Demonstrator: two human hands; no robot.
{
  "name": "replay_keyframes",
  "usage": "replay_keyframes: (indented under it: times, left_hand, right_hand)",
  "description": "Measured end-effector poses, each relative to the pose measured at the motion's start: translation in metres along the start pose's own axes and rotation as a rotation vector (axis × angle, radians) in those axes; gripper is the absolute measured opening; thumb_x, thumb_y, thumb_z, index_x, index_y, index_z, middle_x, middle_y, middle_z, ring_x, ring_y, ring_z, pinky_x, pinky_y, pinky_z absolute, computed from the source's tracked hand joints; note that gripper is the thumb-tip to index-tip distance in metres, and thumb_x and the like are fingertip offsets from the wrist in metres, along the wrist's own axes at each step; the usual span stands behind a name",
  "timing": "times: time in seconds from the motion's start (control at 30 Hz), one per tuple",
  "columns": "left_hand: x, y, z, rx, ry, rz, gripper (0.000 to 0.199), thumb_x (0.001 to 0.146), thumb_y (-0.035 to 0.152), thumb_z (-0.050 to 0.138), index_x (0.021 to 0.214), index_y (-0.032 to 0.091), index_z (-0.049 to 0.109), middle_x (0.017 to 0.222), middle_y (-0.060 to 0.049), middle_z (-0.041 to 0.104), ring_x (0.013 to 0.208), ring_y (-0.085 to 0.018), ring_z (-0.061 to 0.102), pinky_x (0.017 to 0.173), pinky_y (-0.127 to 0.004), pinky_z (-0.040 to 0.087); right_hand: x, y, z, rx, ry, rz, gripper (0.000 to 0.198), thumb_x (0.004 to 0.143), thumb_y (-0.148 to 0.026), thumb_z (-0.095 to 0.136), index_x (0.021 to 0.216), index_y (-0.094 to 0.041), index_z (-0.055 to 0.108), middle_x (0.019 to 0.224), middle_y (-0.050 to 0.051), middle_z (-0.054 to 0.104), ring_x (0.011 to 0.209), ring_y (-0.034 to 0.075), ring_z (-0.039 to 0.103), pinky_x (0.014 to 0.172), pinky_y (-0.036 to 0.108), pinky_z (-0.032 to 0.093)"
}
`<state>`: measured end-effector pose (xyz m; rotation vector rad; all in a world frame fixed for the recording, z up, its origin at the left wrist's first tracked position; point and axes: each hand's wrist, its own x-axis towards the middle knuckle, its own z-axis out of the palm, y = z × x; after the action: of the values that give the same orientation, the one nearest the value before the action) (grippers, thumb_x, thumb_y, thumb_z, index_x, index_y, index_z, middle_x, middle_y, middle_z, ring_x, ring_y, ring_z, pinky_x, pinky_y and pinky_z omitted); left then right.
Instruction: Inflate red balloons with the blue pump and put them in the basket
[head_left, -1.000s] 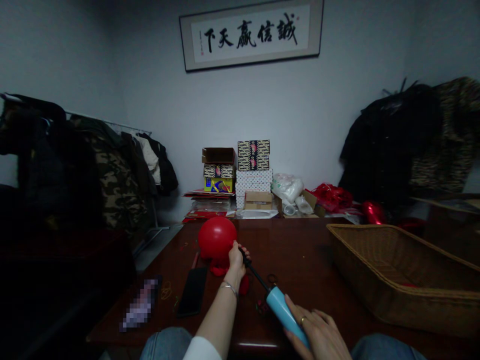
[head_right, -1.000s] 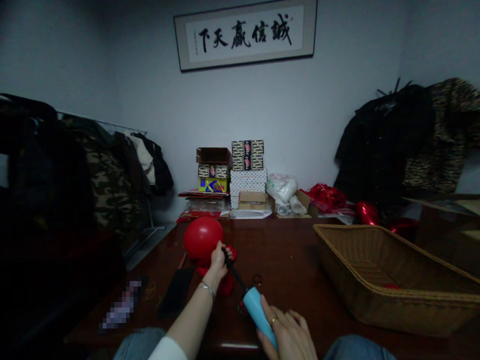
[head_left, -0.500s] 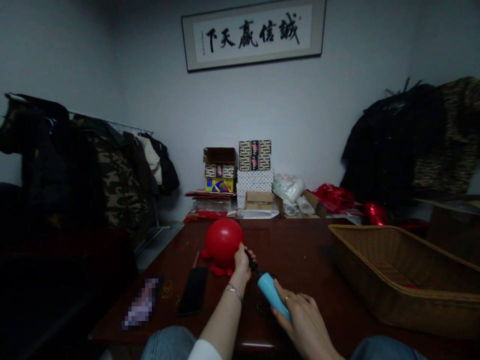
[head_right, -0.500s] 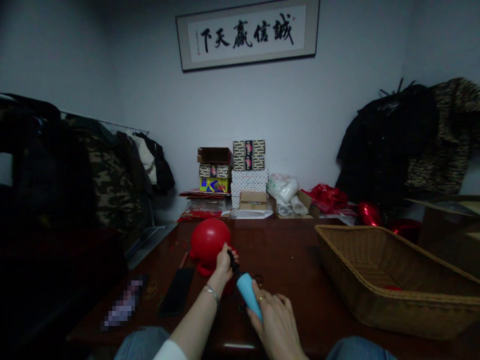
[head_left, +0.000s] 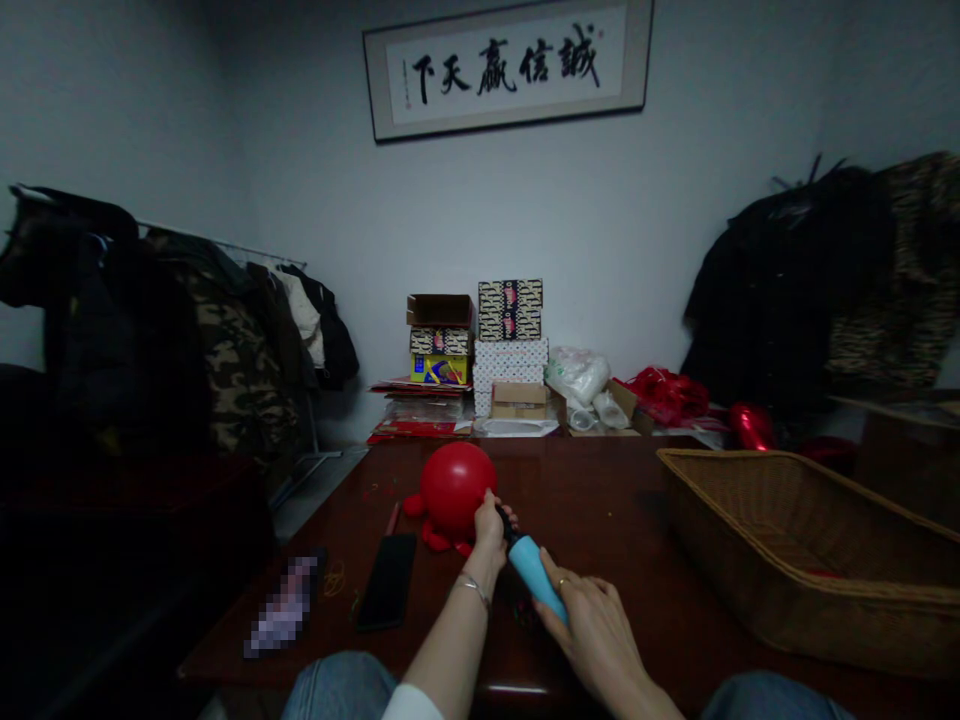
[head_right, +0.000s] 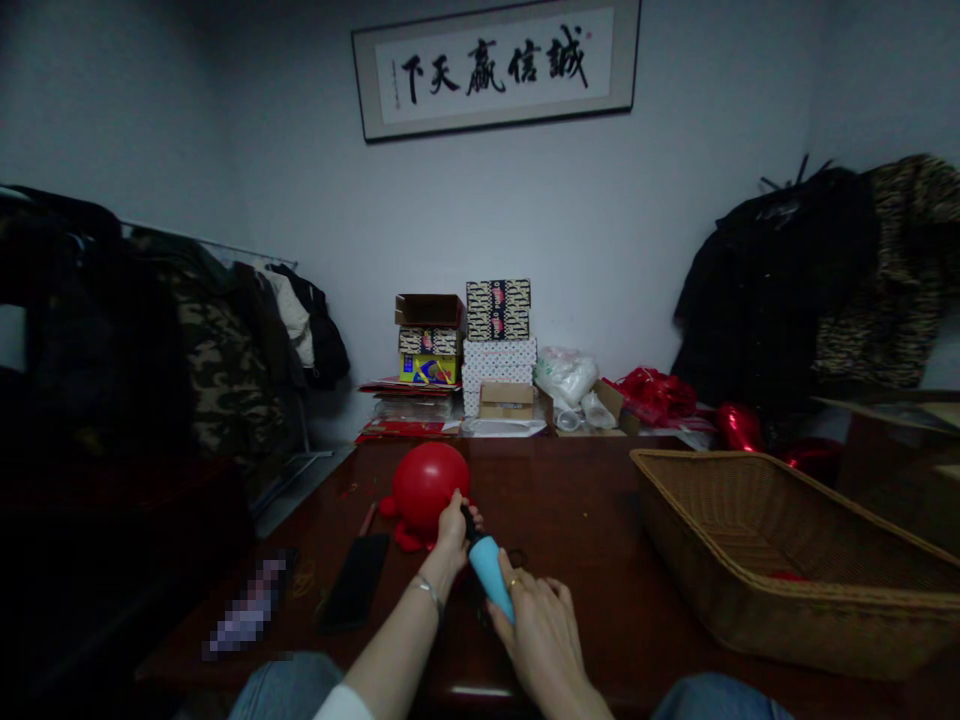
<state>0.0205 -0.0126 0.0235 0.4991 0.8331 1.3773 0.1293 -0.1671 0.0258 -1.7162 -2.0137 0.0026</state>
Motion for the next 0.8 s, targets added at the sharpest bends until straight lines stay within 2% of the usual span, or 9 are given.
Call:
replay_keyframes:
  times: [0.37,0.6,0.8]
  left_hand:
    - [0.000,-0.003,0.000,-0.007,0.005,0.021,0.035,0.082,0.051,0.049,0.069,0.020,0.039,0.047,0.006,0.040,0.036,-0.007,0.038,0.038,-0.020,0.027]
    - [0.000,-0.004,0.001,-0.029,-0.005,0.006,0.032,0.085,0.048,0.046,0.069,0.020,0.038,0.048,0.006,0.039,0.036,-0.007,0.038,0.038,-0.019,0.026]
    - [0.007,-0.002,-0.004,-0.018,-0.008,0.038,0.033,0.084,0.049,0.047,0.070,0.020,0.039,0.049,0.006,0.041,0.037,-0.007,0.038,0.038,-0.019,0.027]
  right_hand:
    - [-0.008,0.004,0.003,-0.013,0.027,-0.012,0.048,0.087,-0.033,0.044,0.134,-0.023,0.043,0.111,0.008,0.065,0.096,0.022,0.061,0.086,0.035,0.035]
    - [-0.020,0.013,0.004,-0.016,0.064,-0.022,0.048,0.087,-0.034,0.043,0.133,-0.024,0.044,0.110,0.007,0.066,0.094,0.021,0.062,0.085,0.034,0.038]
    - [-0.037,0.031,0.006,-0.039,0.117,-0.118,0.051,0.083,-0.035,0.051,0.133,-0.028,0.044,0.113,0.004,0.066,0.092,0.020,0.064,0.083,0.033,0.043]
